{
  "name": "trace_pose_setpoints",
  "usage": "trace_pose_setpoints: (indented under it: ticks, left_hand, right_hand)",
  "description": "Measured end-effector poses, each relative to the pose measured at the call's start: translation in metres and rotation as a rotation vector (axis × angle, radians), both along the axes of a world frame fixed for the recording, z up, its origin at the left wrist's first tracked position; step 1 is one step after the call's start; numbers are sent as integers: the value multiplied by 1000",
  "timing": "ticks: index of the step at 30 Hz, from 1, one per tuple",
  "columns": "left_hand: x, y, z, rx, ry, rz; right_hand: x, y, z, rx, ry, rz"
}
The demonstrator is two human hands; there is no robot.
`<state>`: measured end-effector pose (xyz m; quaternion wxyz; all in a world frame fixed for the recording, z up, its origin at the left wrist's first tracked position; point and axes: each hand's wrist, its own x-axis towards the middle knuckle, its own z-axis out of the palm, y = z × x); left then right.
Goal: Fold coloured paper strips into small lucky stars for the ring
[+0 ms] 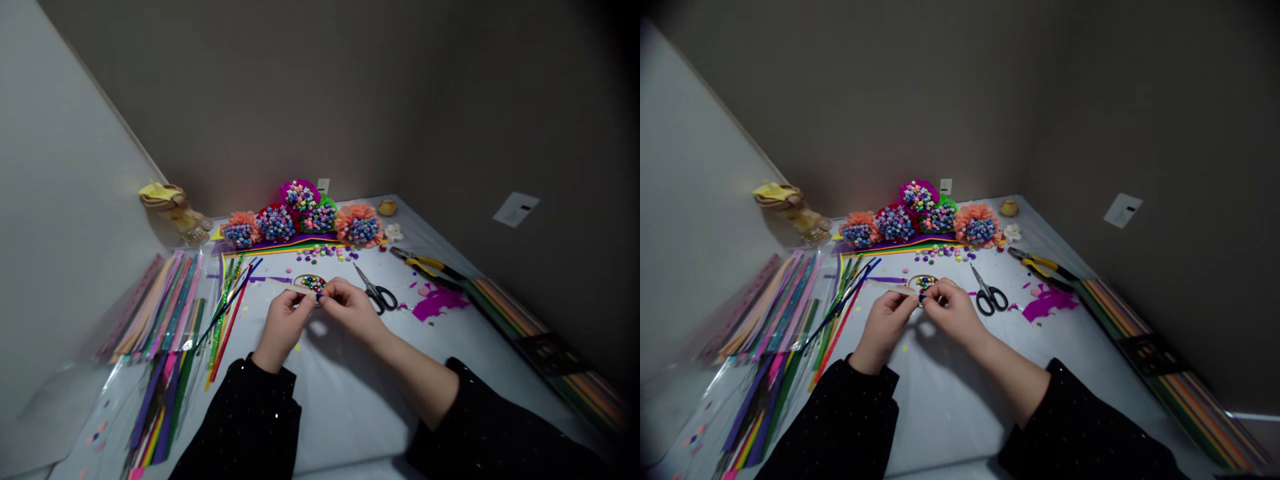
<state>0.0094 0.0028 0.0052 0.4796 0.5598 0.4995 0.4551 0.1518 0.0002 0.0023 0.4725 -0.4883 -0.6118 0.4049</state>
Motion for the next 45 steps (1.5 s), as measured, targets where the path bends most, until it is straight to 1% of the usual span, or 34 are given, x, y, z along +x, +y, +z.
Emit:
trace_pose_setpoints:
  ticks: [5, 8, 11, 13, 18, 22, 30, 33, 36, 39, 42, 45]
  left_hand:
    - [0, 0, -3, -10, -28, -33]
    - [-1, 2, -7, -15, -49, -63]
    - [-3, 3, -8, -51, -71, -100]
    - [-4, 3, -6, -71, -66, -124]
    - [-6, 3, 4, -57, 14, -146]
    - [-11, 5, 5, -50, 51, -181]
    - [-21, 10, 7, -16, 163, -274]
    - [-20, 9, 9, 23, 198, -239]
    - [-17, 7, 9, 78, 234, -149]
    - [-14, 5, 7, 122, 267, -90]
    - [-11, 4, 5, 160, 282, -70]
    - [-10, 4, 2, 260, 284, -97]
  right_hand:
    - [3, 2, -2, -113, 82, 3]
    - [4, 2, -2, -139, 112, 20]
    - [4, 3, -2, -123, 104, 26]
    - [5, 2, -1, -103, 84, 31]
    - [5, 2, 3, 6, 11, 49]
    - [7, 1, 6, 72, -29, 87]
    - [7, 1, 4, 85, -75, 122]
    - [8, 3, 1, 26, -58, 145]
    - [8, 6, -2, -38, -33, 168]
    - [7, 7, -3, -84, -60, 139]
    - [6, 7, -3, -86, -76, 93]
    - [5, 7, -3, -80, -63, 109]
